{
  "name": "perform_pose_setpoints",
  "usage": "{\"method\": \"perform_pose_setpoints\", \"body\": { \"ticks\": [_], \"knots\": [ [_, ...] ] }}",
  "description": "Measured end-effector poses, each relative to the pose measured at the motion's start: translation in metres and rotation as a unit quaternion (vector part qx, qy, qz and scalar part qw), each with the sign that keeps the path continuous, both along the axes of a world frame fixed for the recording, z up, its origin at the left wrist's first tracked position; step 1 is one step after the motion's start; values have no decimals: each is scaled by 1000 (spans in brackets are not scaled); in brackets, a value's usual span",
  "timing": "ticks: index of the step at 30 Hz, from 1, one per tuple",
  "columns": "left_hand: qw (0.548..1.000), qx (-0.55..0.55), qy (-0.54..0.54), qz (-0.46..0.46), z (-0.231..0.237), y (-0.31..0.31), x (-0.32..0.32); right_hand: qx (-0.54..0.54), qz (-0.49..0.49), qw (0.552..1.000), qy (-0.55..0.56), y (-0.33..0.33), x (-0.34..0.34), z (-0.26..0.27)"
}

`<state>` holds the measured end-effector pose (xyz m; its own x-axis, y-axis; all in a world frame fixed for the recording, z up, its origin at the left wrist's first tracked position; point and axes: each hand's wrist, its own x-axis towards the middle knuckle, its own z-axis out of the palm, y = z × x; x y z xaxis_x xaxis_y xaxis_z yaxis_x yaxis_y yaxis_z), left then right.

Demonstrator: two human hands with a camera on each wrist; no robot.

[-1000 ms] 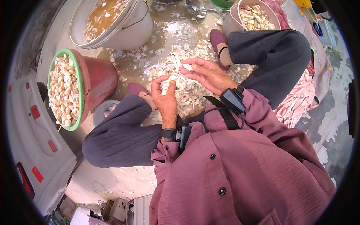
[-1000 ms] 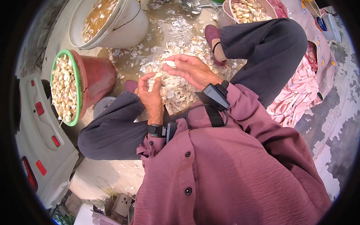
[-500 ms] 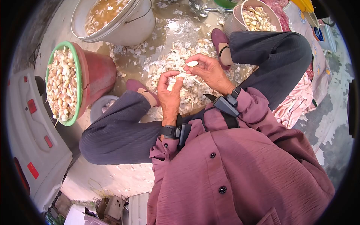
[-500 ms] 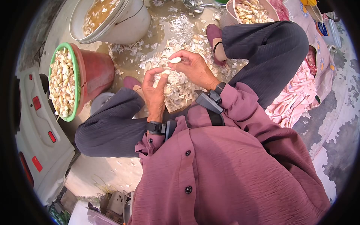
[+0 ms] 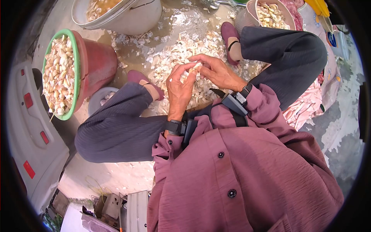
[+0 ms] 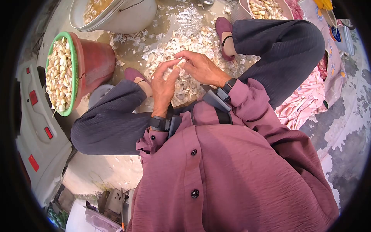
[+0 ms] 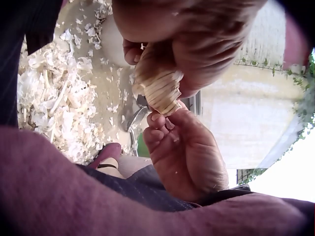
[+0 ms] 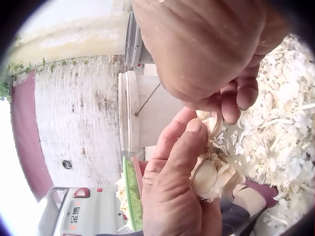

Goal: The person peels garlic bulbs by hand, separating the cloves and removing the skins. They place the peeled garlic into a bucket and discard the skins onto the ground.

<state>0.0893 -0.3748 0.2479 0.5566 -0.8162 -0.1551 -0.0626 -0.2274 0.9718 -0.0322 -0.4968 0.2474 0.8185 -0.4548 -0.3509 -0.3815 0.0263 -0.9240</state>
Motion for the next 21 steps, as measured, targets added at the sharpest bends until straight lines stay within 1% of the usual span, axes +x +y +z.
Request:
{"method": "perform_pose_setpoints", "body": {
  "ticks": [1,2,3,4,6,7,8,9,12,15,17,18,19,20,21],
  "knots": [
    [999,6,-32,-13,0,0,0,1,0,1000,2,2,0,-2],
    [999,-20,-28,6,-10,1,-2,-12,-21,999,-25,3,0,-5],
    [999,-20,-27,6,-10,0,-4,-26,-43,997,-53,4,1,-6],
    [999,-6,-33,10,-9,0,-5,-25,-43,997,-52,4,0,-5],
    [999,10,-41,14,-8,0,-5,-58,-27,998,-23,3,1,0],
    [997,3,-78,5,-8,0,-4,-57,-27,998,-23,2,2,2],
    [993,-4,-115,-5,-7,1,-4,-72,-7,997,-8,2,2,4],
    [993,-5,-114,-5,-5,0,-4,-89,14,996,6,0,2,5],
    [993,30,-113,-17,-1,2,-5,-110,14,993,29,4,3,7],
    [996,40,-83,-8,-5,4,-5,-110,14,993,42,6,4,6],
    [997,66,-23,15,-8,3,-5,-114,15,993,34,5,4,7],
    [997,65,-23,17,-10,3,-5,-119,14,992,26,4,5,8],
    [998,41,47,32,-13,4,-5,-121,15,992,26,4,4,6],
    [992,16,117,47,-14,4,-6,-67,-8,998,8,5,2,2],
    [992,11,120,47,-14,6,-4,-16,-31,999,-9,3,0,2]
  ]
}}
